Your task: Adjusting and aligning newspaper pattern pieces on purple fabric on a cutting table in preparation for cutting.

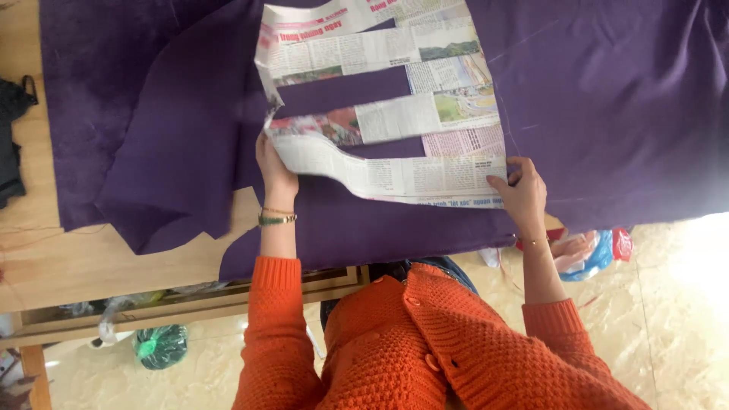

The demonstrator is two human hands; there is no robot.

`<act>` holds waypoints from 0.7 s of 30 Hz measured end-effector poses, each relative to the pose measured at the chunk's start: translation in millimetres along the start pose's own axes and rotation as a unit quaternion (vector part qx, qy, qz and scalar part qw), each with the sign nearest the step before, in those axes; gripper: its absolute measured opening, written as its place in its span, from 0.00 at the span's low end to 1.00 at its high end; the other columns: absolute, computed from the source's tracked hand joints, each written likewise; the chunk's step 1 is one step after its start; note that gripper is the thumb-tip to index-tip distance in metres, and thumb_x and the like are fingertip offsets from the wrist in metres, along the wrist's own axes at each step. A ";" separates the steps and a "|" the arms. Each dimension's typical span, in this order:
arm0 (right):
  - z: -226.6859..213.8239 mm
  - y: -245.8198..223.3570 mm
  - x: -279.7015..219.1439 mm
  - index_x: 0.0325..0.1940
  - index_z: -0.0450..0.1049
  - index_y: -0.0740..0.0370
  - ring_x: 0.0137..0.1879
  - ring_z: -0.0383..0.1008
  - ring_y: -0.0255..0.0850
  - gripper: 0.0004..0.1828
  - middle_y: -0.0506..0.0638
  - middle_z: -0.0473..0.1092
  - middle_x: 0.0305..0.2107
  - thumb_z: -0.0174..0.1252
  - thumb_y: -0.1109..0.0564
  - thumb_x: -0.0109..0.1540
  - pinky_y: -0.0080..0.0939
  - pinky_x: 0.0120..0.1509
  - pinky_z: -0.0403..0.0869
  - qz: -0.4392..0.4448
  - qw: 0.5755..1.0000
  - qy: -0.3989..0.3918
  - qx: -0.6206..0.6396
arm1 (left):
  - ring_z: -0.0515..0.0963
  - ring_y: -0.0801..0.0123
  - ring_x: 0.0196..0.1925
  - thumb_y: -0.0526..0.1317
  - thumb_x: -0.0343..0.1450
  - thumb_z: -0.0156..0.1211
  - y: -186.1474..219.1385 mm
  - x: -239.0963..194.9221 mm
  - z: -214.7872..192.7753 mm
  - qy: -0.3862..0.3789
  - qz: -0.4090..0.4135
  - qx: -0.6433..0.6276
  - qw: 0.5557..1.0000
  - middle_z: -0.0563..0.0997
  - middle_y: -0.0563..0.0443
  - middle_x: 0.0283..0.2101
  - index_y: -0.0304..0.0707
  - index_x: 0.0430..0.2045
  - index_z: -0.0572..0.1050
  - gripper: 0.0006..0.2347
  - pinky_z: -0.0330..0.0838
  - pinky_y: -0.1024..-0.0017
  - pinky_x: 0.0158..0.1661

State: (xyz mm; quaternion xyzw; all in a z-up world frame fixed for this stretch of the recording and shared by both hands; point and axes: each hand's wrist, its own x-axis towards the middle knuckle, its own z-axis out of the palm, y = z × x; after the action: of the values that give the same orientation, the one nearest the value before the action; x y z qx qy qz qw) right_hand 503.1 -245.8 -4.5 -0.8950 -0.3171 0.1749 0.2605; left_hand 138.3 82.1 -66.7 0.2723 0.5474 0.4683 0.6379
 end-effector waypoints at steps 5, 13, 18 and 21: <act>-7.1 3.5 5.6 0.61 0.75 0.48 0.44 0.78 0.50 0.26 0.47 0.74 0.31 0.72 0.47 0.60 0.55 0.53 0.73 0.013 1.000 -0.022 0.016 | 0.74 0.61 0.65 0.44 0.75 0.65 36.1 -76.0 -27.4 0.046 0.071 -0.112 0.990 0.70 0.47 0.66 0.52 0.66 0.63 0.24 0.71 0.60 0.62; -21.2 3.6 7.4 0.61 0.76 0.56 0.39 0.72 0.40 0.23 0.49 0.74 0.33 0.67 0.51 0.62 0.41 0.50 0.67 -0.069 0.995 -0.044 0.062 | 0.80 0.66 0.52 0.34 0.72 0.65 9.3 -52.9 -92.6 -0.164 0.315 0.264 0.897 0.81 0.45 0.51 0.34 0.53 0.72 0.16 0.73 0.72 0.55; -121.9 -60.4 -0.7 0.56 0.75 0.71 0.57 0.73 0.40 0.10 0.57 0.75 0.52 0.53 0.66 0.72 0.35 0.64 0.68 -0.221 0.955 -0.136 0.145 | 0.76 0.53 0.58 0.36 0.71 0.61 18.3 -69.6 -86.7 -0.059 0.160 0.131 0.977 0.75 0.41 0.58 0.35 0.59 0.68 0.21 0.74 0.56 0.56; -144.4 -102.1 9.2 0.57 0.75 0.71 0.58 0.73 0.40 0.10 0.57 0.74 0.52 0.54 0.66 0.72 0.36 0.64 0.68 -0.262 0.940 -0.165 0.144 | 0.74 0.45 0.61 0.37 0.71 0.59 27.6 -86.5 -77.4 -0.020 0.068 0.033 0.997 0.72 0.39 0.62 0.35 0.63 0.66 0.23 0.74 0.47 0.57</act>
State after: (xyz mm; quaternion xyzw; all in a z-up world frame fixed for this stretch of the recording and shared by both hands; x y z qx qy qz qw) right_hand 530.3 -223.4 169.0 -0.6916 -0.5505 0.2896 0.3671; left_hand 59.5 3.2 -24.1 0.3393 0.5296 0.4868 0.6062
